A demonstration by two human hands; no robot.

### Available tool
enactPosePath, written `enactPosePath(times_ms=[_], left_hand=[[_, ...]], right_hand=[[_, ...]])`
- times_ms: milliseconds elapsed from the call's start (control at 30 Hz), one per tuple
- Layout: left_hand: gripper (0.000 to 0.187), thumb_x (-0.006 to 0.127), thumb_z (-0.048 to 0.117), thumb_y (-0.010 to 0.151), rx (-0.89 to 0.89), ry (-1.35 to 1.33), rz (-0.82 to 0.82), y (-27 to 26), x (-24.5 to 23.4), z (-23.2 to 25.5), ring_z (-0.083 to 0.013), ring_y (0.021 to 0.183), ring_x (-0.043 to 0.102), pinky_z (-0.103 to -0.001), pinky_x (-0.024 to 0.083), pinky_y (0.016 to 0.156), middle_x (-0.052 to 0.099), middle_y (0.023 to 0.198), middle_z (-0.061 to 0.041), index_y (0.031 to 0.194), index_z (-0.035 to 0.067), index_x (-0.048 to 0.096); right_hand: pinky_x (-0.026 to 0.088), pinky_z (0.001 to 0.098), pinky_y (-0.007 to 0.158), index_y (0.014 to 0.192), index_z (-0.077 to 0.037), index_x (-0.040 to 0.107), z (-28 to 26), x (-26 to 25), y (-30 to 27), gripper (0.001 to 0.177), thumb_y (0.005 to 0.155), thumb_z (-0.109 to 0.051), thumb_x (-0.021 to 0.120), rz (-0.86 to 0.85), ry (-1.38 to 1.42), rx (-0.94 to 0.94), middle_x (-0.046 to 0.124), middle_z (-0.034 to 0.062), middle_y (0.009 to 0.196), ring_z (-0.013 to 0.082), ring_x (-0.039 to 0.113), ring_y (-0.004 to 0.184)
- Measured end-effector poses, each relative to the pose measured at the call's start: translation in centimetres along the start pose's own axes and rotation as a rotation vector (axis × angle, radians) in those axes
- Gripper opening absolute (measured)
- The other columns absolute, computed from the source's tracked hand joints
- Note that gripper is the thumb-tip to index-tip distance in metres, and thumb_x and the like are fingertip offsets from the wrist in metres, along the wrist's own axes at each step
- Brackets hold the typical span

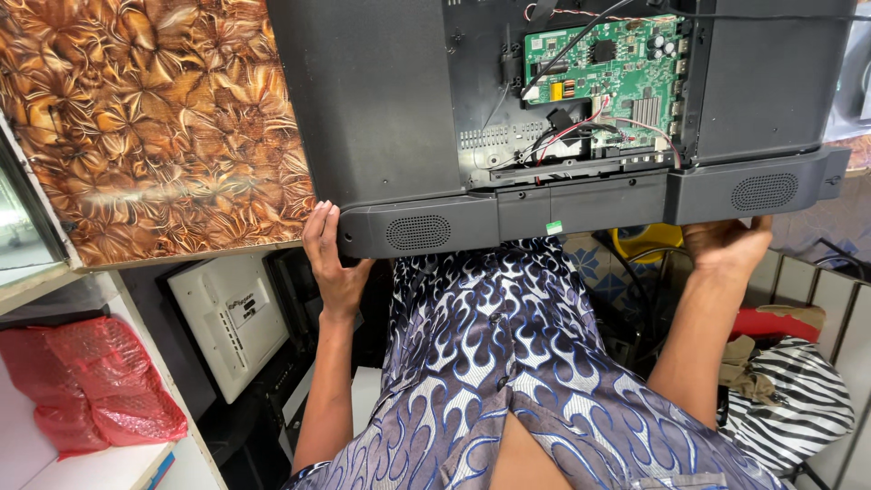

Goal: The person works on the back of a television, connecting wires to the internal circuit board. They then pick up a black plastic cover piece and attempt to align and attach it to the bottom edge of the TV casing.

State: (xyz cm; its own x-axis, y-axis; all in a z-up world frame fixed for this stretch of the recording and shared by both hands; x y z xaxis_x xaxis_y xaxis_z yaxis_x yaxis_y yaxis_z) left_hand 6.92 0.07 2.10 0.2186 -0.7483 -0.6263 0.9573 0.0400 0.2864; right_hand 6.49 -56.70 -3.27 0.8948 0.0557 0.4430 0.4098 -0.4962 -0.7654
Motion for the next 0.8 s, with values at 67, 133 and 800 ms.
enactPosePath(times_ms=[67, 133, 800], left_hand=[[0.066, 0.074, 0.034, 0.098, 0.019, 0.012, -0.013, 0.1, 0.0, 0.2, -0.0403, 0.143, 0.046, -0.057, 0.037, 0.125, 0.046, 0.147, -0.021, 0.147, -0.002, 0.046], [0.066, 0.074, 0.035, 0.098, 0.028, 0.019, -0.012, 0.2, 0.0, 0.0, -0.0409, 0.142, 0.046, -0.057, 0.037, 0.125, 0.047, 0.146, -0.021, 0.146, -0.002, 0.046], [0.068, 0.072, 0.038, 0.099, -0.067, 0.005, -0.042, 0.1, 0.2, -0.1, -0.0387, 0.146, 0.043, -0.056, 0.034, 0.127, 0.042, 0.153, -0.021, 0.148, 0.000, 0.045]], right_hand=[[0.059, 0.0572, 0.102, 0.125, 0.000, 0.068, 0.2, -0.3, 0.3, 0.038, 0.095, -0.019, 0.056, 0.029, -0.013, 0.038, 0.075, 0.0246, 0.128, 0.0425, 0.071, 0.121], [0.058, 0.0604, 0.104, 0.127, 0.002, 0.069, 0.4, 0.1, 0.0, 0.040, 0.093, -0.018, 0.058, 0.031, 0.014, 0.046, 0.074, 0.0263, 0.130, 0.0445, 0.070, 0.123], [0.073, 0.0396, 0.090, 0.122, -0.007, 0.076, -10.9, -3.4, 6.7, 0.090, 0.047, -0.056, 0.081, 0.156, -0.551, -0.417, 0.084, 0.0110, 0.119, 0.0246, 0.082, 0.112]])
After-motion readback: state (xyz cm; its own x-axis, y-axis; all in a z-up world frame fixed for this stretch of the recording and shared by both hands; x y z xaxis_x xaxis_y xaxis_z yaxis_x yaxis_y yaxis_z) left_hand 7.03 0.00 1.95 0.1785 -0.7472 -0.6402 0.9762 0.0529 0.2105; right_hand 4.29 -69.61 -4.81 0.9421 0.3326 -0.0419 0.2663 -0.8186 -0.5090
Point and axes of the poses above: each hand's wrist, its own y-axis towards the middle knuckle, its own x-axis out of the palm, z = x × y, the point moved 8 cm from there along y, towards the middle knuckle
